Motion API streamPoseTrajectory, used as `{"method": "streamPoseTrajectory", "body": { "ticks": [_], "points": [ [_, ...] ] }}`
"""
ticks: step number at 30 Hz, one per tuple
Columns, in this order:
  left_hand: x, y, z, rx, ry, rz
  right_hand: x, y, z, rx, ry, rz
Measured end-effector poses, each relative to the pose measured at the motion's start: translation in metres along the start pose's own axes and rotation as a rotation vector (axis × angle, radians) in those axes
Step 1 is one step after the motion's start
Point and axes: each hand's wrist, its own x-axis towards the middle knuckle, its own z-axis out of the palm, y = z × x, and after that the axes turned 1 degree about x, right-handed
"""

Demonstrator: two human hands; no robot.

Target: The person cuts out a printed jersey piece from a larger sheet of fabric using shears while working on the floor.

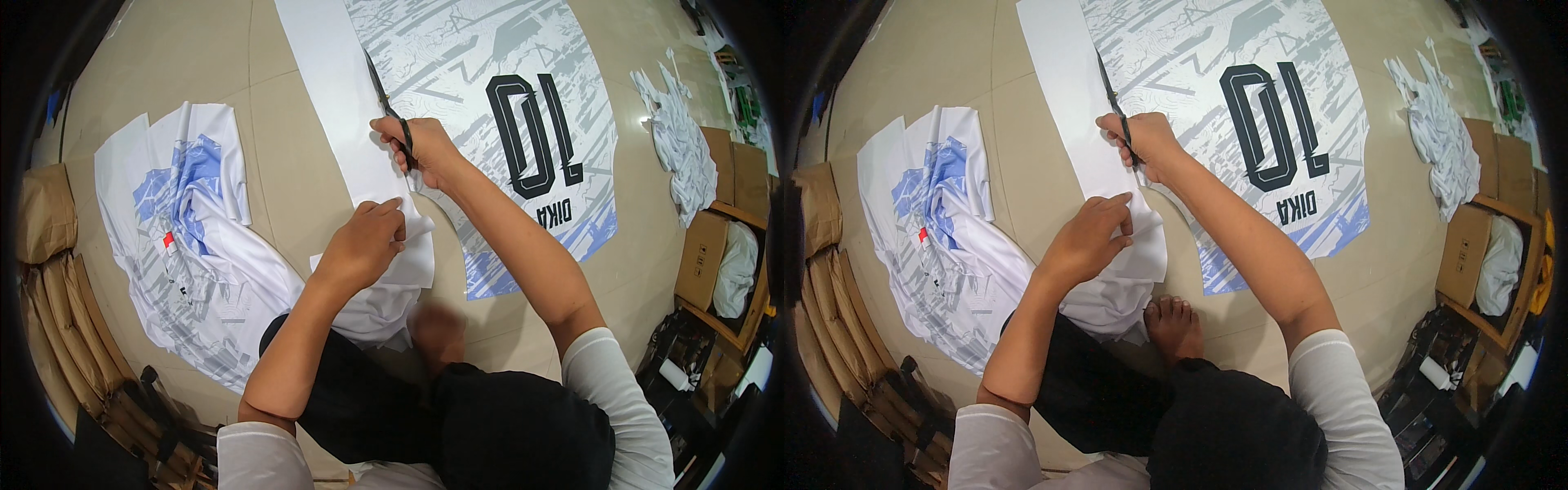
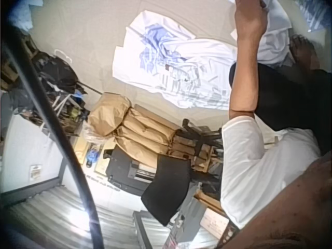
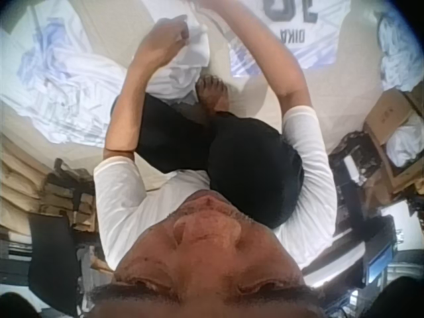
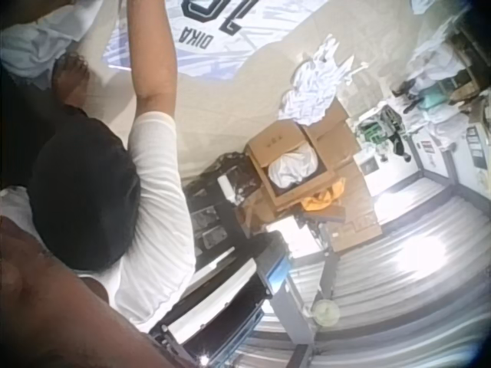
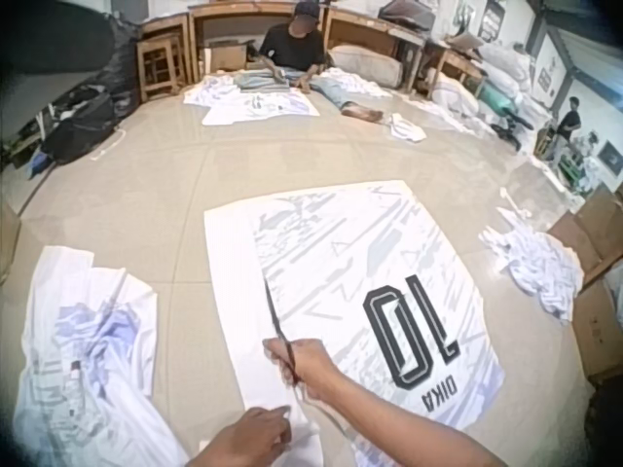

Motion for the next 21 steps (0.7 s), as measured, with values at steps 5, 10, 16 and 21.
{"method": "streamPoseTrajectory", "body": {
  "ticks": [5, 10, 16, 21],
  "points": [
    [0.001, 0.005, -0.003, -0.027, -0.028, -0.033, 0.013, -0.007, -0.002, -0.021, 0.004, 0.006],
    [0.001, 0.003, -0.003, -0.020, -0.030, -0.032, 0.018, -0.009, 0.002, -0.031, 0.029, 0.014],
    [0.002, 0.003, -0.004, -0.026, -0.039, -0.025, 0.025, -0.003, -0.002, -0.042, 0.027, 0.002],
    [0.002, 0.002, -0.004, -0.033, -0.054, -0.020, 0.024, -0.004, -0.002, -0.057, 0.012, -0.001]
  ]
}}
